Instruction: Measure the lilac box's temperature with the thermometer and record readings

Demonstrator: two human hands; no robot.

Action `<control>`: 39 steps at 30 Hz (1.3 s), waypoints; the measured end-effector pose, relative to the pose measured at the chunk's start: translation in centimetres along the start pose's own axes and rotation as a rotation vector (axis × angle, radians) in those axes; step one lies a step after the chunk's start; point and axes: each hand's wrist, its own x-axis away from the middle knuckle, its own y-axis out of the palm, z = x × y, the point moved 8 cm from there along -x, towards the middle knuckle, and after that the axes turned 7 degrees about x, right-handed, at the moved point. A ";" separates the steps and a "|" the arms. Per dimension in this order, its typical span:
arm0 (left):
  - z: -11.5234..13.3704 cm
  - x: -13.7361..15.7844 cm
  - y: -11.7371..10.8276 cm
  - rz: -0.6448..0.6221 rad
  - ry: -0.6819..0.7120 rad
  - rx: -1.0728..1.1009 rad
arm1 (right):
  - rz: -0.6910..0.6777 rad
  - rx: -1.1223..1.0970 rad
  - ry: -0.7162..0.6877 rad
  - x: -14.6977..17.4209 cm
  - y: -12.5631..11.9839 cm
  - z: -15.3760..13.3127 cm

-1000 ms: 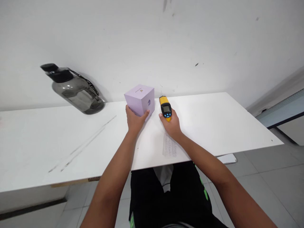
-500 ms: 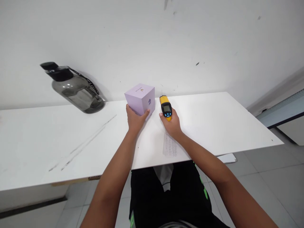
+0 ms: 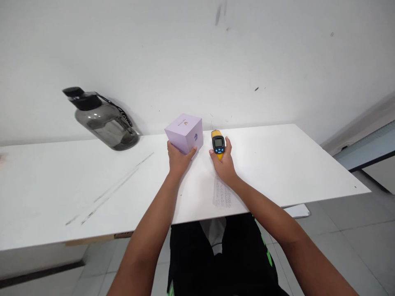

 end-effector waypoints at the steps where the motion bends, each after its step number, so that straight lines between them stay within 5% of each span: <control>1: 0.0 0.0 0.0 0.002 -0.004 -0.006 | -0.010 -0.009 0.008 -0.1 0.2 0.3; 14: 0.5 -0.2 -1.1 0.104 0.103 -0.161 | -0.240 0.245 -0.361 0.2 2.1 -1.3; 22: 5.1 2.2 -1.2 0.158 0.485 -0.356 | -0.480 0.877 -0.533 0.7 3.9 -1.5; 24: 6.5 3.3 -0.7 0.094 0.556 -0.357 | -0.477 0.912 -0.572 0.5 3.8 -1.7; 27: 6.9 4.6 2.0 -0.242 0.501 -0.404 | -0.453 0.908 -0.592 -0.1 3.4 -1.9; 32: 6.7 6.4 4.5 -0.540 0.370 -0.495 | -0.376 0.842 -0.458 -1.6 1.7 -1.9; 36: 6.7 7.5 5.7 -0.668 0.328 -0.537 | -0.183 0.882 -0.138 -3.8 -2.1 -1.2; 39: 6.5 8.6 6.6 -0.774 0.307 -0.579 | -0.249 0.960 0.092 -4.4 -3.7 0.5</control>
